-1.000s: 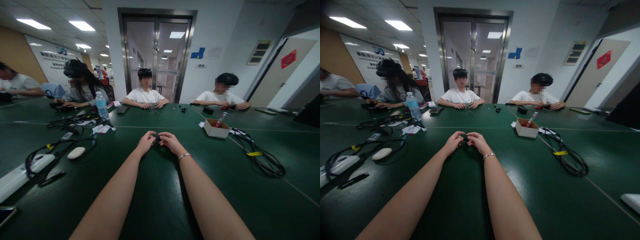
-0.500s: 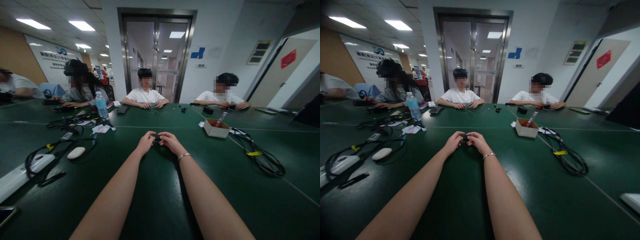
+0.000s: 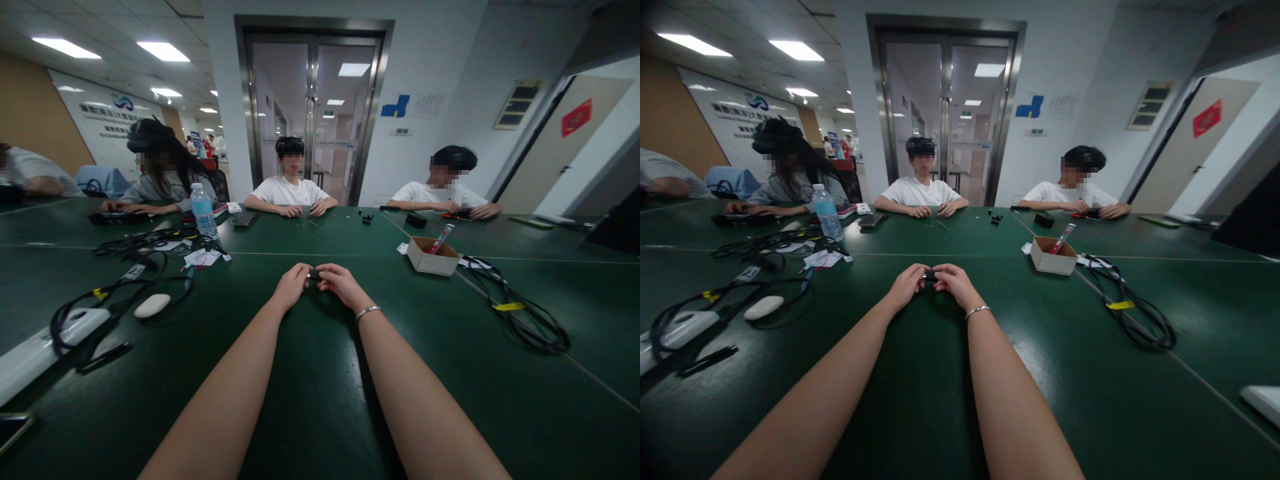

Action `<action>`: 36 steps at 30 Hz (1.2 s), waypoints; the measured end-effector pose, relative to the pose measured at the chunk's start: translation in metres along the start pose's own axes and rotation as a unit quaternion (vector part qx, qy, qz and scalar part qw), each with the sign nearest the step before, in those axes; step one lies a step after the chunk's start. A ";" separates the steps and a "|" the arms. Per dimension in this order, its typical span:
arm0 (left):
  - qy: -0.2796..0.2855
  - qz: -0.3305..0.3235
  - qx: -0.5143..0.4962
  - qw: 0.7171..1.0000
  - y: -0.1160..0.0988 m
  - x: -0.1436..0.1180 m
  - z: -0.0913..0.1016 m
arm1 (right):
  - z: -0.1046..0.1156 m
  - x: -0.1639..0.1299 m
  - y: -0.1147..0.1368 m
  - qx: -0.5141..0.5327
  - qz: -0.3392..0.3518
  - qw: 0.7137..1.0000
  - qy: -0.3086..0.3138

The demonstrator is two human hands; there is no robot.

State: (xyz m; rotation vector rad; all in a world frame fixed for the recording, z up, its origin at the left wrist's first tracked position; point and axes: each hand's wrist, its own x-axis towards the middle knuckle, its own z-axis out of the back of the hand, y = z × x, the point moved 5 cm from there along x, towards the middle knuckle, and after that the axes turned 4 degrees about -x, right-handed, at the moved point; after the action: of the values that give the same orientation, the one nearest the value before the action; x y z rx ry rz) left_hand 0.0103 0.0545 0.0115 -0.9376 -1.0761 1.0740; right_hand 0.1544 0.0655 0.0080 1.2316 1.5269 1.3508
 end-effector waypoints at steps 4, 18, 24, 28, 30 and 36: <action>0.004 -0.002 0.003 1.000 0.000 0.000 0.000 | 0.000 0.001 -0.001 -0.004 0.001 1.000 -0.001; -0.001 -0.016 0.013 1.000 0.006 0.003 0.001 | 0.000 0.001 -0.001 0.003 -0.002 1.000 0.004; 0.001 -0.012 0.010 1.000 0.003 0.002 0.001 | 0.000 0.002 -0.002 0.003 -0.004 1.000 0.005; -0.005 -0.001 0.009 1.000 0.002 0.001 0.001 | 0.000 0.000 0.000 0.000 -0.002 1.000 0.004; -0.003 -0.001 0.011 1.000 0.002 0.001 0.001 | -0.001 0.000 0.000 -0.001 -0.003 1.000 0.004; 0.013 0.002 0.000 1.000 0.005 0.003 -0.001 | 0.000 0.000 0.000 -0.003 -0.006 1.000 -0.003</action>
State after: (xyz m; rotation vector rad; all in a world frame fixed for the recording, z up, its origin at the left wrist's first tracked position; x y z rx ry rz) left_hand 0.0102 0.0585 0.0069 -0.9514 -1.0545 1.0625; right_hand 0.1543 0.0653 0.0080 1.2203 1.5218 1.3426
